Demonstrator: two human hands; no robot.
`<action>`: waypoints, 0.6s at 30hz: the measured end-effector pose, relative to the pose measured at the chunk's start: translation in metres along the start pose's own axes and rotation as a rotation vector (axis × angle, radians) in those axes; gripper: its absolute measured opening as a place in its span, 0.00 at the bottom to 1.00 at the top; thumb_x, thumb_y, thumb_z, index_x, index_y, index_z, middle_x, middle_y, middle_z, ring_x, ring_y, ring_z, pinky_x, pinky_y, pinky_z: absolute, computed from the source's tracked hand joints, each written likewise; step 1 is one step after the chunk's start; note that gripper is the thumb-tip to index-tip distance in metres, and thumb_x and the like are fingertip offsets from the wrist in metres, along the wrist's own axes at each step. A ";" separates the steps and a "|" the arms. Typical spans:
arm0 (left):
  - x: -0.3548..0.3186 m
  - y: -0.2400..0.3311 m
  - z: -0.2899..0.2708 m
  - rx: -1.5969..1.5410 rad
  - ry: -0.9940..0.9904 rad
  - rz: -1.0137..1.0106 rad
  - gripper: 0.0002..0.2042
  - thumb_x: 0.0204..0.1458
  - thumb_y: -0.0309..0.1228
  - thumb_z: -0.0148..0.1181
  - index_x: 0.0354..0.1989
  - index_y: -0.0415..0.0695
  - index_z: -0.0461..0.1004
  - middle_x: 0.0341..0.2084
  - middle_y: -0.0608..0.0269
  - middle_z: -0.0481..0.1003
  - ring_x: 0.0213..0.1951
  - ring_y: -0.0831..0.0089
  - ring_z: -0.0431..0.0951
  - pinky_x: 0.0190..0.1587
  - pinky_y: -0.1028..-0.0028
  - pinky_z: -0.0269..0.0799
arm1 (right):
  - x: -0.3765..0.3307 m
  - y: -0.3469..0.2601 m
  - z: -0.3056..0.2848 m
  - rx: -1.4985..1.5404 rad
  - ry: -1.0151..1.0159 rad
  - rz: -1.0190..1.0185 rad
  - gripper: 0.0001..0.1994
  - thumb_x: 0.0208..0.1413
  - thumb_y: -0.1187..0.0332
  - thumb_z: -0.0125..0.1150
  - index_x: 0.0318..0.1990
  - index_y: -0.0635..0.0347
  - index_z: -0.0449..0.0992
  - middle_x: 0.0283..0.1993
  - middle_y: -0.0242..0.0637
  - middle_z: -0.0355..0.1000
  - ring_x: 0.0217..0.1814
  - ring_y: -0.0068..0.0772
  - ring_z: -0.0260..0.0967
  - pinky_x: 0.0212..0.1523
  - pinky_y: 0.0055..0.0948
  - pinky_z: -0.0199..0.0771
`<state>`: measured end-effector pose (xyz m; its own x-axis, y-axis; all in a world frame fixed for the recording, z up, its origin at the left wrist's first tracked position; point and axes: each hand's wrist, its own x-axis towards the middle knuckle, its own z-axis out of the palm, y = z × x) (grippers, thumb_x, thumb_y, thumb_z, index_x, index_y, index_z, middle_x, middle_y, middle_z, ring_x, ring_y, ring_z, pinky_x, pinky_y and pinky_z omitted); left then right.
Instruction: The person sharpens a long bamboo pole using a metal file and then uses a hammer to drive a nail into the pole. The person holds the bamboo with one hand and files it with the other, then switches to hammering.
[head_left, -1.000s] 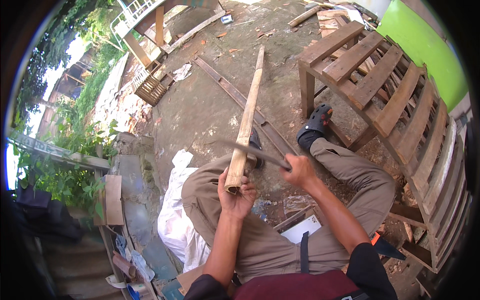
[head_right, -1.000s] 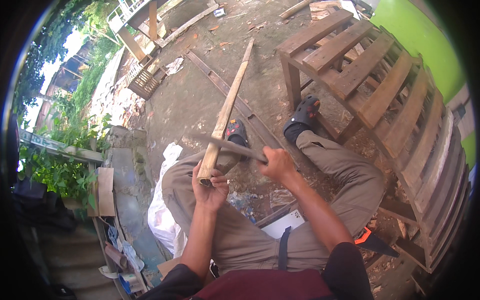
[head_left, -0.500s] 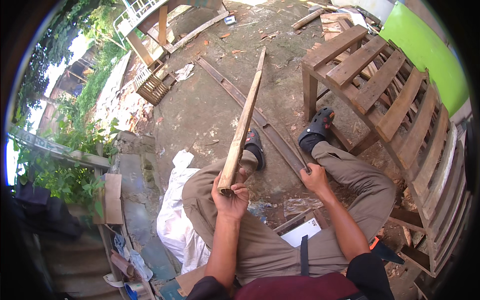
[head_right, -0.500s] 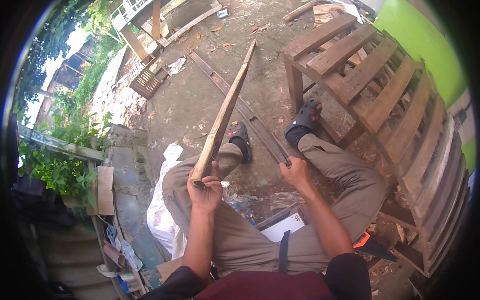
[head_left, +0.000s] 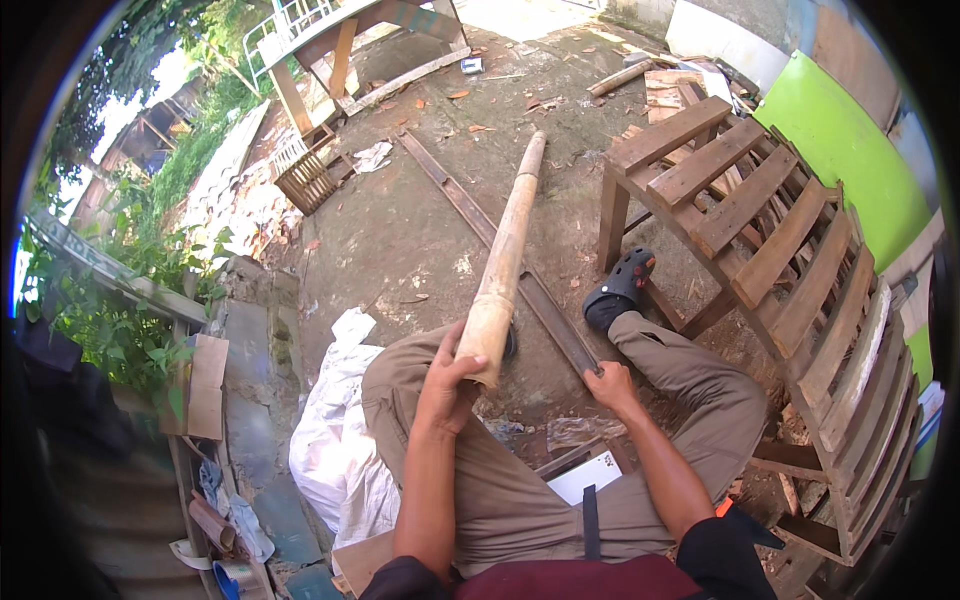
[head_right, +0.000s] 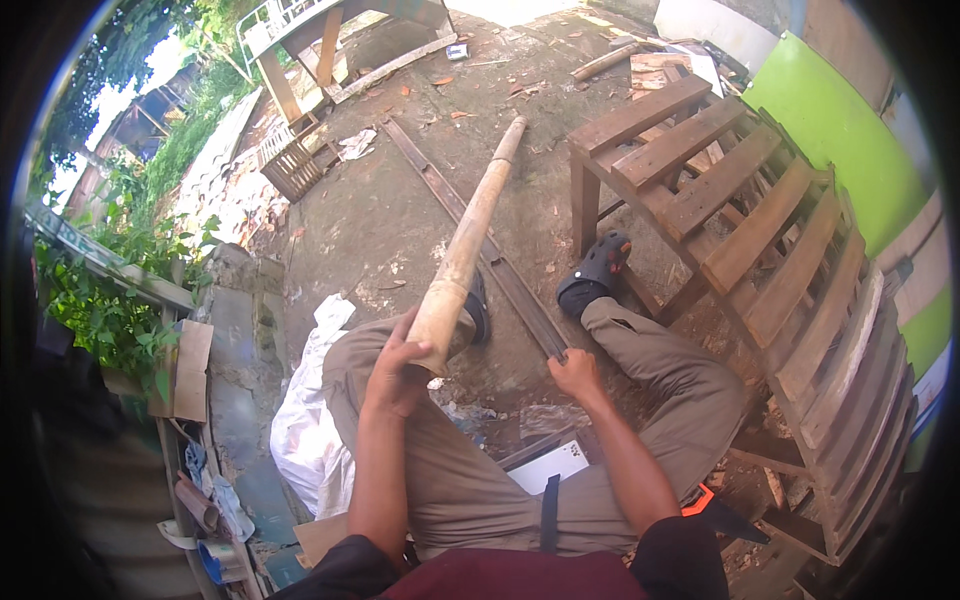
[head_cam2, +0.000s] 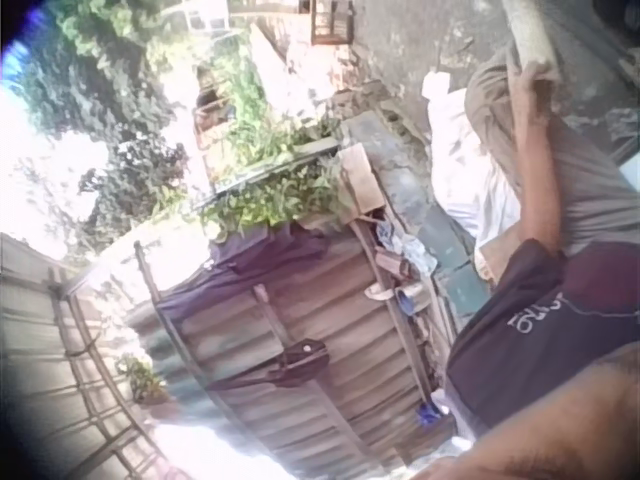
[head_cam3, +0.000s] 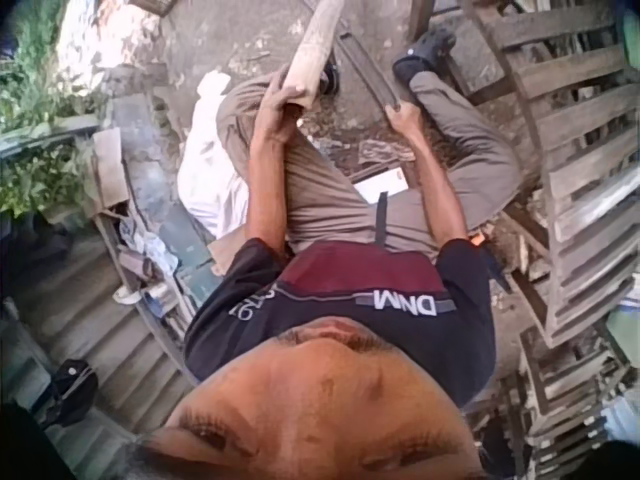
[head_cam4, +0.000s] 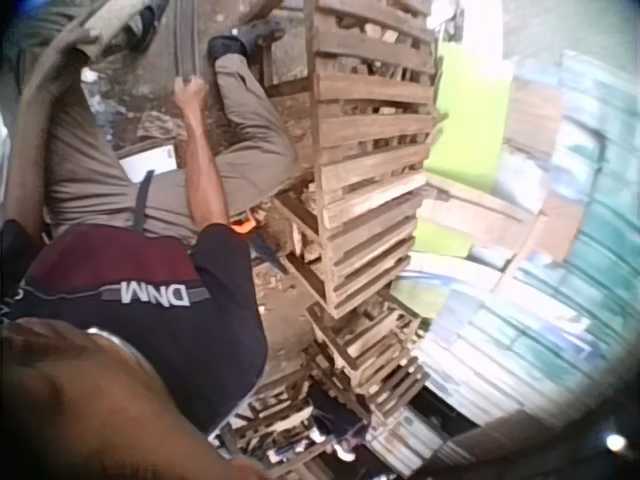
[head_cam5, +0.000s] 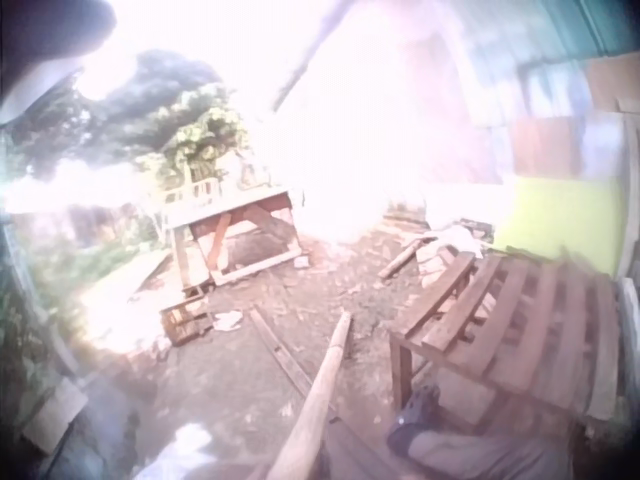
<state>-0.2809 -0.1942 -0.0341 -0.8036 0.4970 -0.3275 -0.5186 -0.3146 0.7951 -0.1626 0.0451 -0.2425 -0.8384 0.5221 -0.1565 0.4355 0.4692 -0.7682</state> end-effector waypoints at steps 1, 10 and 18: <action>-0.003 -0.007 0.004 0.123 0.065 -0.026 0.44 0.44 0.22 0.67 0.72 0.39 0.50 0.54 0.50 0.72 0.46 0.63 0.78 0.41 0.68 0.77 | 0.001 0.004 0.001 0.006 -0.013 0.012 0.21 0.49 0.55 0.62 0.29 0.71 0.78 0.32 0.65 0.74 0.40 0.68 0.74 0.40 0.54 0.73; -0.008 -0.027 -0.001 0.752 0.116 0.003 0.40 0.39 0.27 0.73 0.64 0.30 0.63 0.46 0.48 0.77 0.44 0.64 0.80 0.43 0.67 0.78 | 0.000 0.011 0.001 -0.027 -0.006 0.056 0.24 0.50 0.52 0.62 0.31 0.74 0.79 0.36 0.68 0.74 0.44 0.69 0.74 0.45 0.54 0.73; -0.023 -0.042 0.004 1.283 0.237 0.204 0.41 0.37 0.28 0.69 0.66 0.40 0.63 0.47 0.37 0.77 0.49 0.44 0.79 0.53 0.59 0.72 | 0.002 0.012 0.001 0.036 -0.024 0.108 0.25 0.49 0.51 0.62 0.32 0.74 0.79 0.34 0.67 0.75 0.43 0.67 0.75 0.44 0.53 0.74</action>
<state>-0.2396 -0.1896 -0.0577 -0.9330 0.3388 -0.1211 0.1555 0.6834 0.7133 -0.1592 0.0507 -0.2529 -0.7950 0.5511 -0.2536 0.5120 0.3853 -0.7677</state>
